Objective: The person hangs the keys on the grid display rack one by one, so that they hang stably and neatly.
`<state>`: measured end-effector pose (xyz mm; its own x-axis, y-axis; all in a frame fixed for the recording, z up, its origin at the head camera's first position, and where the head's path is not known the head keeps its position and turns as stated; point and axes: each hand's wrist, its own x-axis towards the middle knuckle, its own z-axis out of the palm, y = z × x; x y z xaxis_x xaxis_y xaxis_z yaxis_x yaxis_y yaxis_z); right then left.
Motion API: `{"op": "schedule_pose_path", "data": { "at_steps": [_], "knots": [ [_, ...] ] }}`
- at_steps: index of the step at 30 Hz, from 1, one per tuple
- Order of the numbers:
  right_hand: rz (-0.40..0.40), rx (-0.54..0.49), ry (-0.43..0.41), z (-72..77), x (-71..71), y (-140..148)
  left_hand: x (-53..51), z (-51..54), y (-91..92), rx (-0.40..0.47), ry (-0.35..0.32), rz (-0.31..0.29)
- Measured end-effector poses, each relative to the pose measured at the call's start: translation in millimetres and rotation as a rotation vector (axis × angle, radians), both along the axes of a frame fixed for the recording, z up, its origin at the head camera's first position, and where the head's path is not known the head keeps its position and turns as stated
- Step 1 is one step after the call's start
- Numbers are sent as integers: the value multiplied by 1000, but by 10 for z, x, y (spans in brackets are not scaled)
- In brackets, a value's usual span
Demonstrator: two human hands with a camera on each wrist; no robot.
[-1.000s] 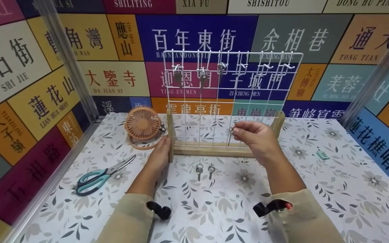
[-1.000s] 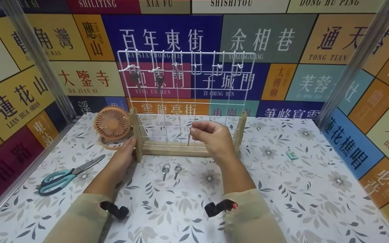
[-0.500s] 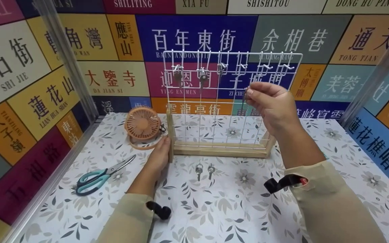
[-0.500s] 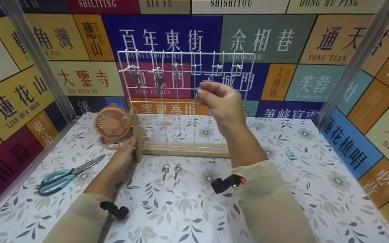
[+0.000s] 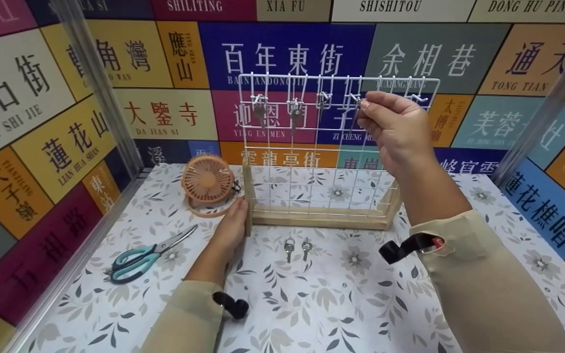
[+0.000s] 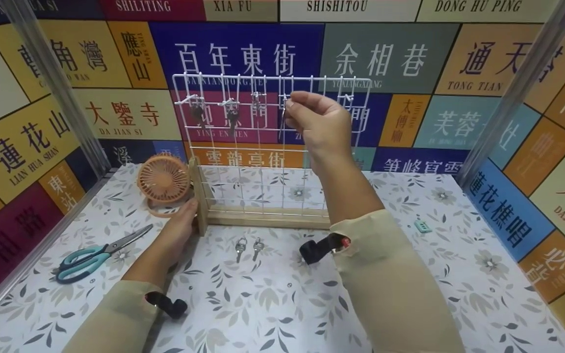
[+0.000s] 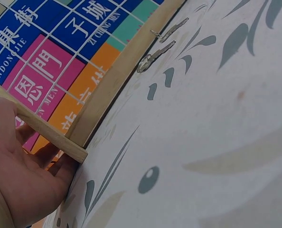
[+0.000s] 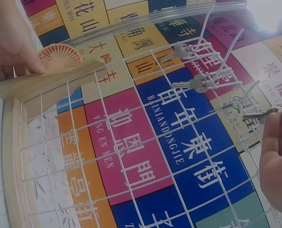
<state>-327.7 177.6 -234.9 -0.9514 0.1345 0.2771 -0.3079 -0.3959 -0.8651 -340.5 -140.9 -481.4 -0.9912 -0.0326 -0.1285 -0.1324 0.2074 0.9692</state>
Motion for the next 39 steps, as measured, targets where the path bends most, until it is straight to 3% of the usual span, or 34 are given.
{"op": "schedule_pose_path", "data": {
  "at_steps": [10,15,26,33,39],
  "knots": [
    [-88,51,20,-6,0,-56,11,14,8,-7,12,-1],
    [-121,62,30,-20,-6,-62,8,22,14,-24,-17,5],
    [-143,61,51,-52,-34,-91,4,28,18,-15,-8,6],
    [-120,54,58,-221,19,-66,-1,18,6,-19,5,6],
    [-46,76,38,-573,74,-94,-1,14,10,-36,13,8]
  ]
}}
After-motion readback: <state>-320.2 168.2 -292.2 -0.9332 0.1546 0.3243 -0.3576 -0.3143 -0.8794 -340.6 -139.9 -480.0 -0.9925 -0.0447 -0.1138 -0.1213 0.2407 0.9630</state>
